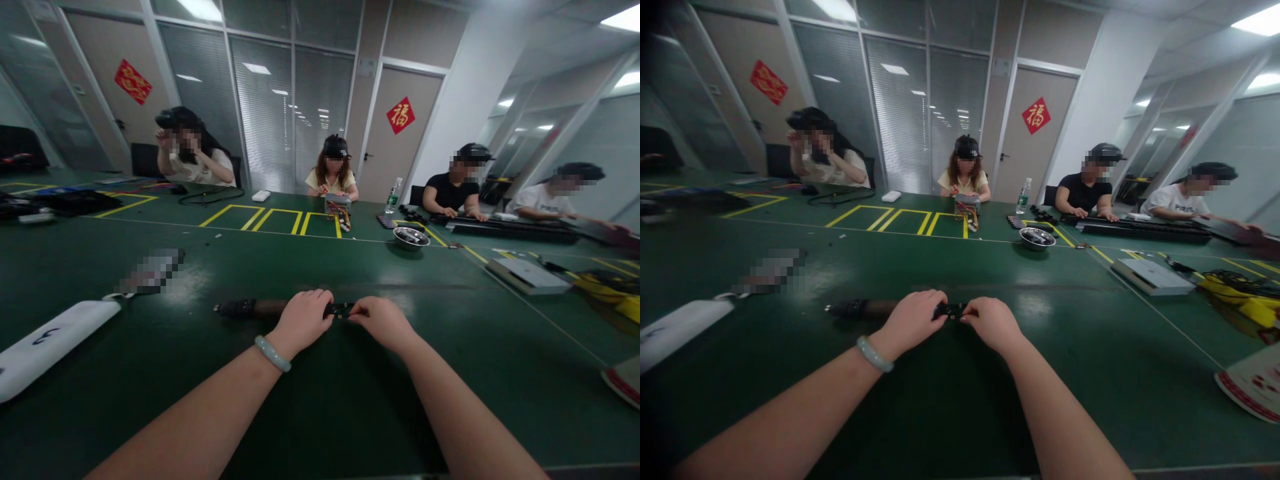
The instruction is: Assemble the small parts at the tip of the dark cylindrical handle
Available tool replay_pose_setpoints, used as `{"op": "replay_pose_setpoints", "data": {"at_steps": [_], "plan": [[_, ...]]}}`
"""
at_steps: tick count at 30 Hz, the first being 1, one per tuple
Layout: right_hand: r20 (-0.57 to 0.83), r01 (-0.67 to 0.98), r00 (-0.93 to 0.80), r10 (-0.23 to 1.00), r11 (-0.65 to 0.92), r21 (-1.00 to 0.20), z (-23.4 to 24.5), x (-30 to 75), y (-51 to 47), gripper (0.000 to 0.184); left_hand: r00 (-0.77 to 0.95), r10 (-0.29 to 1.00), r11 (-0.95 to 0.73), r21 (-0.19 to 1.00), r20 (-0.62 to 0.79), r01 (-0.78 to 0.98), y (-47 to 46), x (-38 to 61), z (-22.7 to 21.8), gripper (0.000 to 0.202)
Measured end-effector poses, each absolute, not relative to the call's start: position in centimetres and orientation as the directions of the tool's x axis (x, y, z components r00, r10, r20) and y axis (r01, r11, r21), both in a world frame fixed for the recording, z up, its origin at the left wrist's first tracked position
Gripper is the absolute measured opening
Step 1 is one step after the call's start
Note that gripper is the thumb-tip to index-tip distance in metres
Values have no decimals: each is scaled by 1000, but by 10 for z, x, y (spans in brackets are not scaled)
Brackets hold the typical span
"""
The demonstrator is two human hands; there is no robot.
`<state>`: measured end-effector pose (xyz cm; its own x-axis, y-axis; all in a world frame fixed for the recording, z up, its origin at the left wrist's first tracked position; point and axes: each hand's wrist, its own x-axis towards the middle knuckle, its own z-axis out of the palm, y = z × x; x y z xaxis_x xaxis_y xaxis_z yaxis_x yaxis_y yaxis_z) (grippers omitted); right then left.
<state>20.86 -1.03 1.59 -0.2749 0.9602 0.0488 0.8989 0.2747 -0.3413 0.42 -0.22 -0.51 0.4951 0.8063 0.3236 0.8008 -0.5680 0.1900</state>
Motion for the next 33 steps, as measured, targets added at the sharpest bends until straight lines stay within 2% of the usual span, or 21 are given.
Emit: {"op": "replay_pose_setpoints", "data": {"at_steps": [5,9,15,23,33], "plan": [[38,880,-303,952,295,-372,7,204,-8,13,501,808,-567,179,308,804,-1,6,-4,14],[61,876,-263,963,264,-403,3,206,-7,13,508,808,-572,188,299,799,-2,6,-3,14],[68,880,-238,969,245,-408,2,203,-8,9,507,790,-583,167,343,795,-3,12,-5,9],[58,887,-228,972,232,-399,5,199,-10,11,565,764,-639,243,310,730,2,5,-5,14],[189,854,-242,952,302,-424,-5,197,-8,8,598,744,-665,241,298,707,0,3,0,16]]}}
